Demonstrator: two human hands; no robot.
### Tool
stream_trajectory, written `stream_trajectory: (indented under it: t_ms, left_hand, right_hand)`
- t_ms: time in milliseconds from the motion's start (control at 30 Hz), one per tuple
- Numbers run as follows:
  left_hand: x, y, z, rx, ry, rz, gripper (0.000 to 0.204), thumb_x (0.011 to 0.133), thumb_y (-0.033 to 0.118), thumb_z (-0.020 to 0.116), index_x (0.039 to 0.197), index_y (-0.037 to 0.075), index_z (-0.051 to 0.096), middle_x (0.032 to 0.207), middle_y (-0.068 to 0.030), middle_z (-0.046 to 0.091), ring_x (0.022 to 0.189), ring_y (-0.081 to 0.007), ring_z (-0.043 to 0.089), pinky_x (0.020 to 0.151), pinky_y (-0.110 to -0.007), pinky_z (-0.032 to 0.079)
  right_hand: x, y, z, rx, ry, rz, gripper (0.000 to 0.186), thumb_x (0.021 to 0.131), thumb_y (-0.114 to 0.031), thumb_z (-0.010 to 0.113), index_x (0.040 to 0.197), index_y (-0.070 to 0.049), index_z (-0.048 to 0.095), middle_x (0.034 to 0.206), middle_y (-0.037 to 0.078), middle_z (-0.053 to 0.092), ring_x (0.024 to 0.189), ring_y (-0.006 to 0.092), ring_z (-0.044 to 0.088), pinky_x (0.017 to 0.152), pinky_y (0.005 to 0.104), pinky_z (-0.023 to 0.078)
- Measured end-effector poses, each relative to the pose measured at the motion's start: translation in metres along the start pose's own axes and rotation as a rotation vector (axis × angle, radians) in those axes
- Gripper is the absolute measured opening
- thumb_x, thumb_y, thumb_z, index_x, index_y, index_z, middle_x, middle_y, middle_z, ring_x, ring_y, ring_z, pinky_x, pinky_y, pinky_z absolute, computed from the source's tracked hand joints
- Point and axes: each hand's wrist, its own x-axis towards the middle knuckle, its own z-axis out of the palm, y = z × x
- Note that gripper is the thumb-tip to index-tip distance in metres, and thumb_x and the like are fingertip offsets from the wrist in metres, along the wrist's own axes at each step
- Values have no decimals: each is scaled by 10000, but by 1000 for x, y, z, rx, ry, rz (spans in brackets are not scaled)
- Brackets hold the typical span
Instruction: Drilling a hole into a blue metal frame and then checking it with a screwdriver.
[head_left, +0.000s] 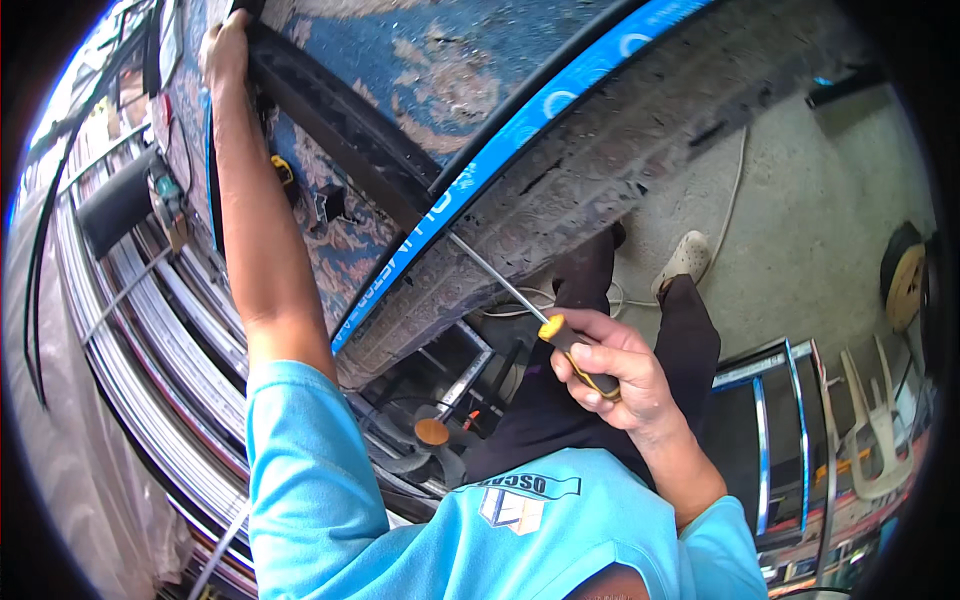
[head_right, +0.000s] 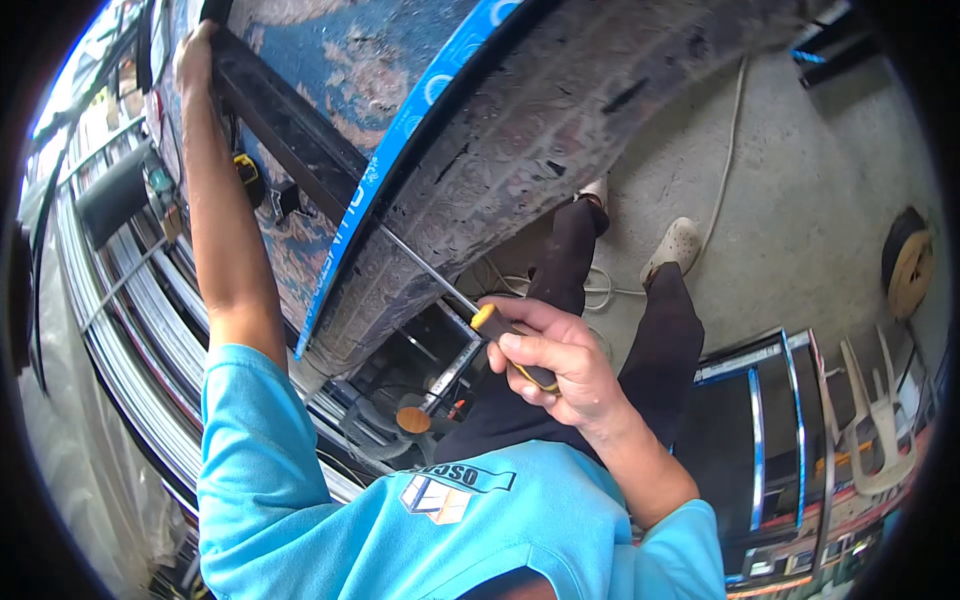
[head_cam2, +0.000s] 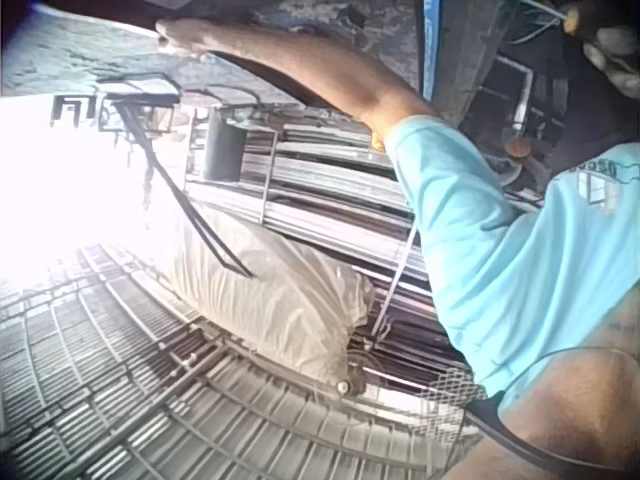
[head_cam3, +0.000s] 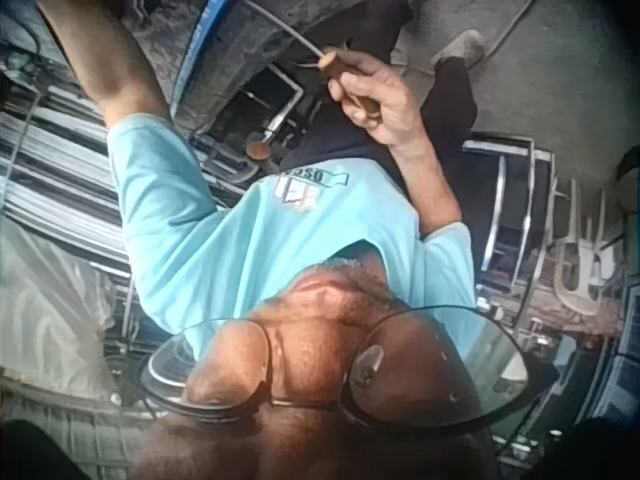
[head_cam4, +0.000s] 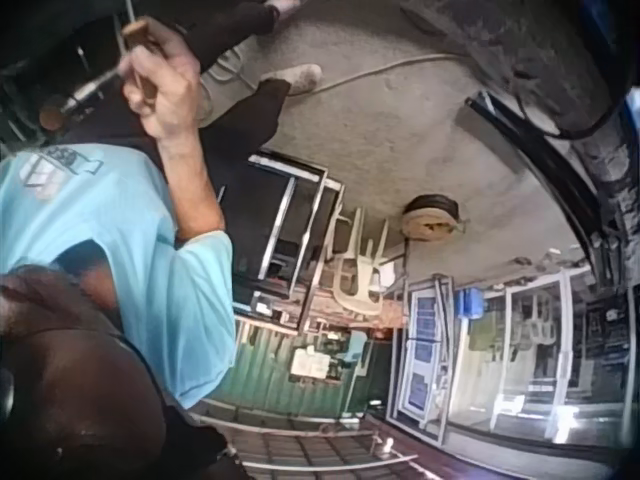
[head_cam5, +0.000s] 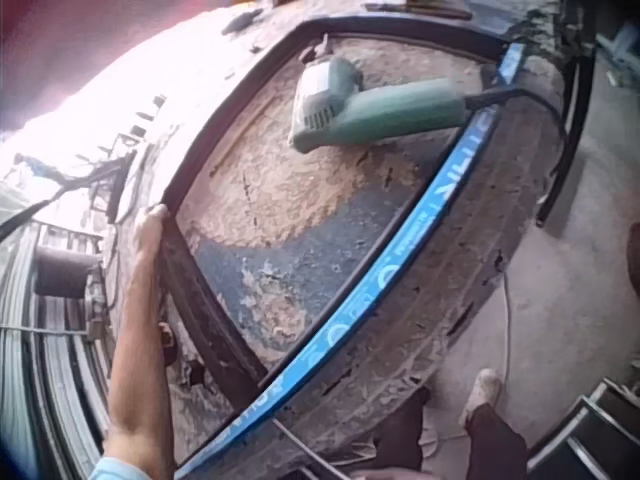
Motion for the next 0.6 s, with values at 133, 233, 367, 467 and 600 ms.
stream_trajectory:
  t_ms: [133, 233, 367, 467, 600]
  left_hand:
    - [-5, 0, 2, -41, 63, -13, 594, 749, 447, 676, 1192, 55, 734, 1220, -224, 707, 1195, -377, 630, 1044, -420, 442]
    - [-9, 6, 3, -51, 53, -30, 590, 749, 432, 677, 1183, 36, 732, 1209, -218, 712, 1190, -368, 630, 1044, -412, 442]
    - [-1, 4, 1, -115, 15, -58, 528, 752, 364, 696, 1128, -5, 735, 1122, -210, 728, 1051, -334, 683, 955, -405, 495]
    - [7, 0, 1, -277, -44, -155, 475, 769, 310, 697, 1104, -25, 731, 1016, -193, 729, 913, -286, 702, 851, -383, 528]
    - [19, -11, -12, -312, -58, -127, 469, 768, 290, 701, 1089, -52, 719, 955, -161, 719, 837, -252, 672, 808, -380, 521]
  right_hand:
    - [-12, 14, 10, -458, 72, -320, 432, 891, -37, 658, 1308, -9, 550, 1058, 98, 629, 695, 122, 597, 555, 245, 452]
    - [-14, 22, 8, -1160, 180, -855, 515, 841, 10, 686, 1343, -9, 569, 1080, 116, 637, 771, 204, 651, 657, 314, 538]
    - [-2, 33, 9, -1492, 261, -1197, 513, 830, -28, 724, 1337, -10, 645, 1038, 132, 663, 741, 269, 683, 651, 370, 579]
    - [-1, 22, 8, -1377, 245, -1137, 457, 859, -28, 704, 1311, 13, 653, 983, 137, 670, 715, 251, 681, 643, 353, 575]
    - [2, 30, 9, -934, 155, -896, 378, 925, -36, 663, 1292, 52, 647, 895, 128, 685, 721, 159, 677, 628, 288, 552]
